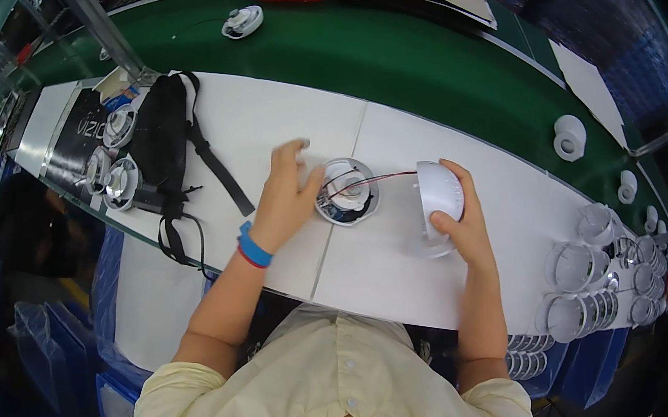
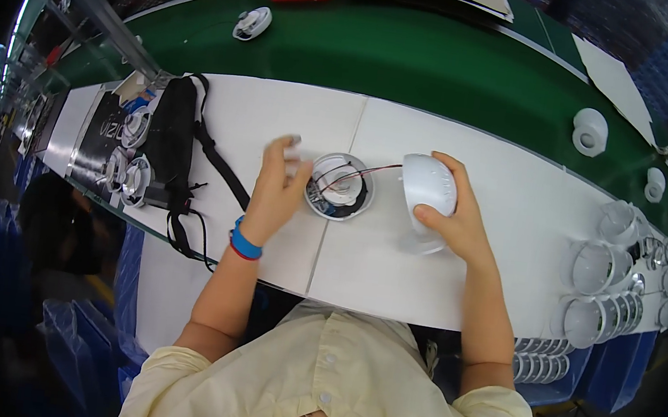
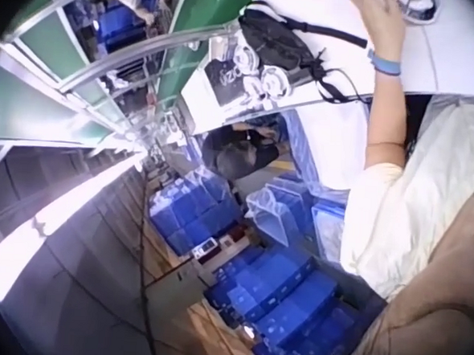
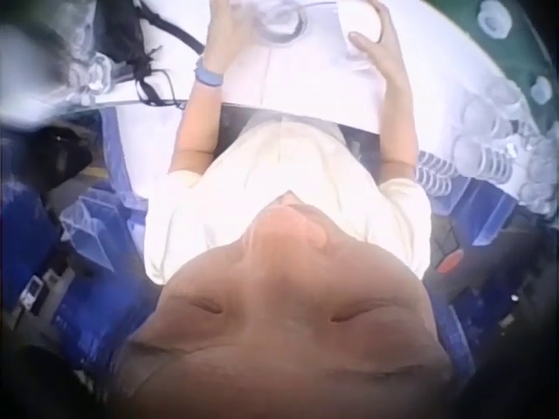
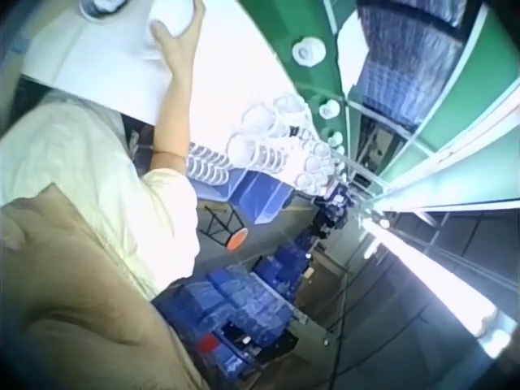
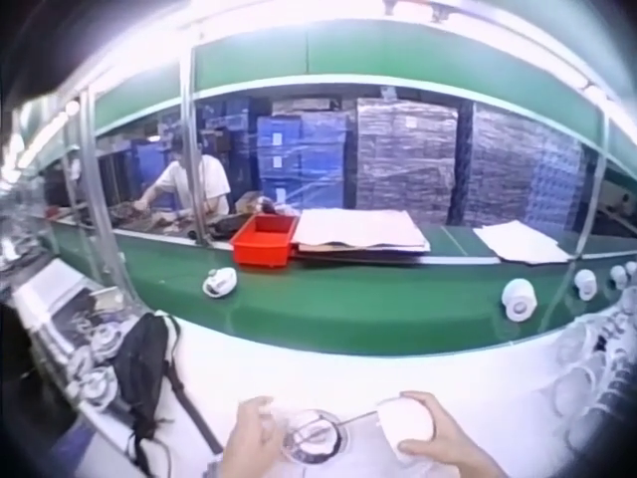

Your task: Assembling circular plastic covers onto metallic bases on a production line.

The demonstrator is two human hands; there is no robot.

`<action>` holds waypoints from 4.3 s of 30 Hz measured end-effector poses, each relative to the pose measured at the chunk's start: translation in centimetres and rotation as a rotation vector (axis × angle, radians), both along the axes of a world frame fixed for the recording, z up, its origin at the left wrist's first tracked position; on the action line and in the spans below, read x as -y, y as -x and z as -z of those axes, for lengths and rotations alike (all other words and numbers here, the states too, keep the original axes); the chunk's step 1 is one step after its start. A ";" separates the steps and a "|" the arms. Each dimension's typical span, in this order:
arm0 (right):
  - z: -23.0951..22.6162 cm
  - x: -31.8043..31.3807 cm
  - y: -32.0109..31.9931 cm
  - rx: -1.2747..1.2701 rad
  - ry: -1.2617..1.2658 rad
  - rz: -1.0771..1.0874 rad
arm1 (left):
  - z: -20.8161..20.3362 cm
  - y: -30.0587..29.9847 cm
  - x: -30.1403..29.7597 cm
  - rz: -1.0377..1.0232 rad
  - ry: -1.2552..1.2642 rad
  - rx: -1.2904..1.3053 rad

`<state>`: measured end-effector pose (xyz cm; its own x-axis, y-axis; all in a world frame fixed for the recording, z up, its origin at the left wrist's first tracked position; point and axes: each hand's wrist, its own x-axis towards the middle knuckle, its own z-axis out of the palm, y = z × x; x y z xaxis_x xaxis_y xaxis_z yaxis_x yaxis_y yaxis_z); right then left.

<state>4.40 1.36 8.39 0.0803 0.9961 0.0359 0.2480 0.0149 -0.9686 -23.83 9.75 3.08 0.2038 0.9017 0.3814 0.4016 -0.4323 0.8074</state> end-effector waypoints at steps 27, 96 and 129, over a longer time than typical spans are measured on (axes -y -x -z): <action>2.5 -0.1 6.0 0.562 -0.405 0.460 | 0.0 -9.5 0.6 0.222 0.359 0.299; -0.2 -1.2 6.5 0.183 -0.234 0.028 | -2.6 -7.1 1.1 0.481 0.632 0.913; 0.9 -1.1 7.0 0.378 -0.516 0.039 | -3.0 -6.2 2.1 0.542 0.507 0.874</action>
